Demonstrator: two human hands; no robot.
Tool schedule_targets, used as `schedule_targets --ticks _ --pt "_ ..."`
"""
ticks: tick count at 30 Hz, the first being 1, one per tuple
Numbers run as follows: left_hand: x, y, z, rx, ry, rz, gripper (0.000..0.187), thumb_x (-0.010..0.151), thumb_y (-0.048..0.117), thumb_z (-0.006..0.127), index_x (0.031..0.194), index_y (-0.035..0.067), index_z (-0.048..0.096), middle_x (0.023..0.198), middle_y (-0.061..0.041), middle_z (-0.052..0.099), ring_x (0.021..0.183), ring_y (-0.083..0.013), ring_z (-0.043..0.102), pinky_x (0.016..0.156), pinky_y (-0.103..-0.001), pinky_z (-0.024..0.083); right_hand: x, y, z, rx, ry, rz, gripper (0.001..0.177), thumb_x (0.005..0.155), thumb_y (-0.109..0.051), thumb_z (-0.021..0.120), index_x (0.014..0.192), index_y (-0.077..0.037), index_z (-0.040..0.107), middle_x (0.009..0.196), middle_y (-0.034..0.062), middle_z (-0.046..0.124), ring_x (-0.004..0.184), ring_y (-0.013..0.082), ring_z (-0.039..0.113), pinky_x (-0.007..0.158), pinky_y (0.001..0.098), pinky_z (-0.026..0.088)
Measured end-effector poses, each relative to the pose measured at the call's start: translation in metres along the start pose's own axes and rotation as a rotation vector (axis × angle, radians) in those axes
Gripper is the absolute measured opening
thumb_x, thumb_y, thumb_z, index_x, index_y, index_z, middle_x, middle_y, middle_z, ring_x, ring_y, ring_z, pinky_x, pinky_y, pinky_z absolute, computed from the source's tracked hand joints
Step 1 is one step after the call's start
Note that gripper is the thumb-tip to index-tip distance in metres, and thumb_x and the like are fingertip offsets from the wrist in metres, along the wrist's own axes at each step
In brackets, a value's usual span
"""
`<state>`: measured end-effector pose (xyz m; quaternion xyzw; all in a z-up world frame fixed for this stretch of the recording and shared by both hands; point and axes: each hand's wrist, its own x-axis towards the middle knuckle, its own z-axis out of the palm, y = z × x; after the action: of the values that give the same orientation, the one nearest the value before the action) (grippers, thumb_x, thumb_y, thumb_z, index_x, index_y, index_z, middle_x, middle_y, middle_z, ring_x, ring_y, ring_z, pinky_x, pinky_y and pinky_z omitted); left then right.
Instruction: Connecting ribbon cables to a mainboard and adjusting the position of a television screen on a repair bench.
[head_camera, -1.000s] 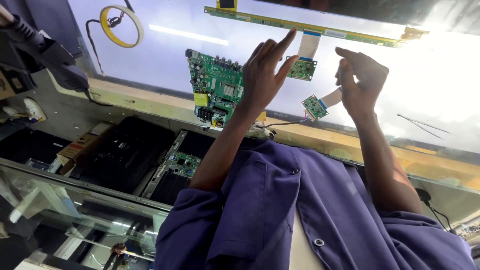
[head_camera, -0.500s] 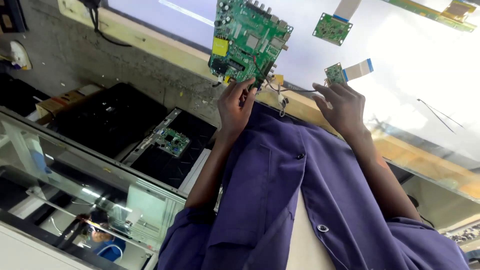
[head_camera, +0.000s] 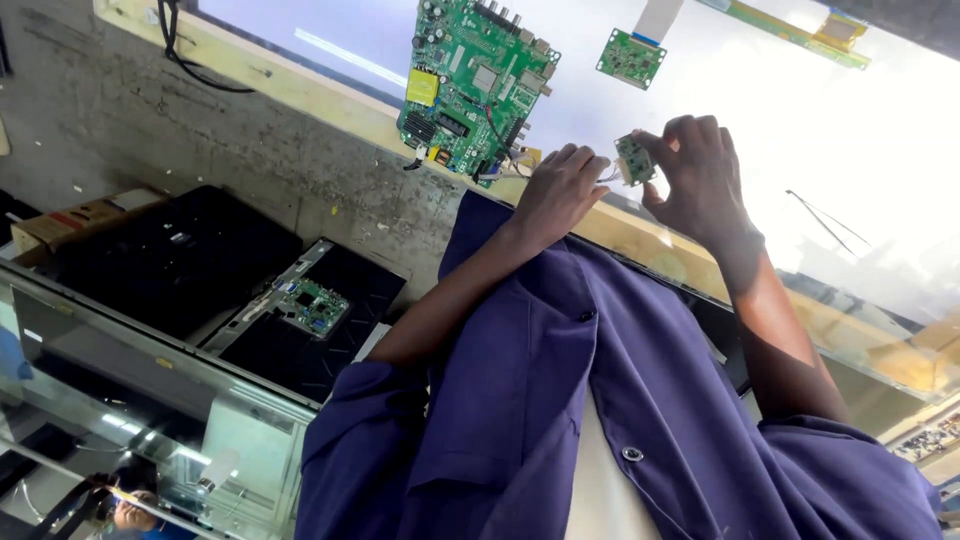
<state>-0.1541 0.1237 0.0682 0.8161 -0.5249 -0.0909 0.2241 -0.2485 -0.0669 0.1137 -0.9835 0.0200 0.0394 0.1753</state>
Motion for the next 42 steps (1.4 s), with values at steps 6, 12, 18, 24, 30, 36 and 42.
schedule_targets --ticks 6,12,18,24,30,36,42 --pt "0.017 0.002 0.016 -0.105 -0.193 -0.132 0.029 0.087 0.022 0.069 0.109 0.008 0.056 0.076 -0.005 0.063 0.074 -0.0236 0.07 0.076 -0.04 0.054 -0.002 0.005 0.006 0.035 -0.075 0.071 0.056 0.069 -0.034 0.078 0.118 -0.011 0.067 0.11 0.0088 0.051 0.105 0.0254 0.047 0.08 0.0351 0.039" --pt "0.02 0.012 -0.008 -0.416 -0.191 -0.289 0.024 0.091 0.016 0.065 0.111 0.005 0.056 0.072 -0.006 0.06 0.07 -0.0297 0.069 0.073 -0.045 0.054 -0.005 0.012 -0.002 0.145 -0.01 -0.016 0.065 0.064 -0.03 0.083 0.122 -0.007 0.066 0.109 0.0124 0.051 0.101 0.0295 0.046 0.08 0.039 0.04" --pt "0.015 0.013 -0.019 -0.64 -0.07 -0.254 0.02 0.095 0.018 0.063 0.11 0.005 0.058 0.069 -0.012 0.048 0.063 -0.0365 0.059 0.063 -0.047 0.049 -0.006 0.016 -0.002 0.396 0.061 -0.065 0.063 0.068 -0.042 0.079 0.116 -0.003 0.062 0.107 0.0167 0.056 0.101 0.0327 0.051 0.088 0.0444 0.039" --pt "0.018 0.025 -0.042 -0.84 -0.095 -0.286 0.013 0.098 0.01 0.064 0.108 0.003 0.062 0.07 -0.008 0.045 0.062 -0.0212 0.052 0.063 -0.035 0.047 -0.01 0.021 -0.003 0.553 0.023 -0.064 0.066 0.076 -0.052 0.069 0.116 0.001 0.063 0.098 0.0156 0.057 0.089 0.0318 0.058 0.096 0.0513 0.038" --pt "0.012 0.024 -0.039 -0.888 -0.089 -0.184 0.019 0.096 0.013 0.065 0.11 0.0 0.064 0.078 -0.009 0.047 0.062 -0.0211 0.055 0.056 -0.033 0.044 -0.012 0.017 -0.014 0.569 -0.02 -0.076 0.064 0.071 -0.042 0.073 0.119 0.0 0.062 0.1 0.0148 0.052 0.093 0.0346 0.057 0.096 0.0525 0.04" --pt "0.003 0.018 -0.04 -0.917 -0.076 -0.199 0.039 0.082 0.012 0.078 0.116 0.001 0.064 0.091 -0.013 0.058 0.071 -0.021 0.056 0.061 -0.034 0.043 -0.014 0.011 -0.018 0.618 -0.066 -0.077 0.068 0.076 -0.048 0.072 0.122 0.001 0.058 0.102 0.0148 0.046 0.093 0.0368 0.055 0.094 0.0561 0.039" --pt "-0.003 0.015 -0.029 -0.924 0.022 -0.213 0.037 0.078 0.012 0.083 0.111 0.003 0.067 0.084 -0.011 0.061 0.064 -0.0163 0.053 0.055 -0.028 0.042 -0.014 0.004 -0.026 0.593 -0.031 -0.084 0.075 0.074 -0.052 0.078 0.118 0.007 0.063 0.101 0.0186 0.051 0.089 0.0363 0.056 0.093 0.0557 0.041"
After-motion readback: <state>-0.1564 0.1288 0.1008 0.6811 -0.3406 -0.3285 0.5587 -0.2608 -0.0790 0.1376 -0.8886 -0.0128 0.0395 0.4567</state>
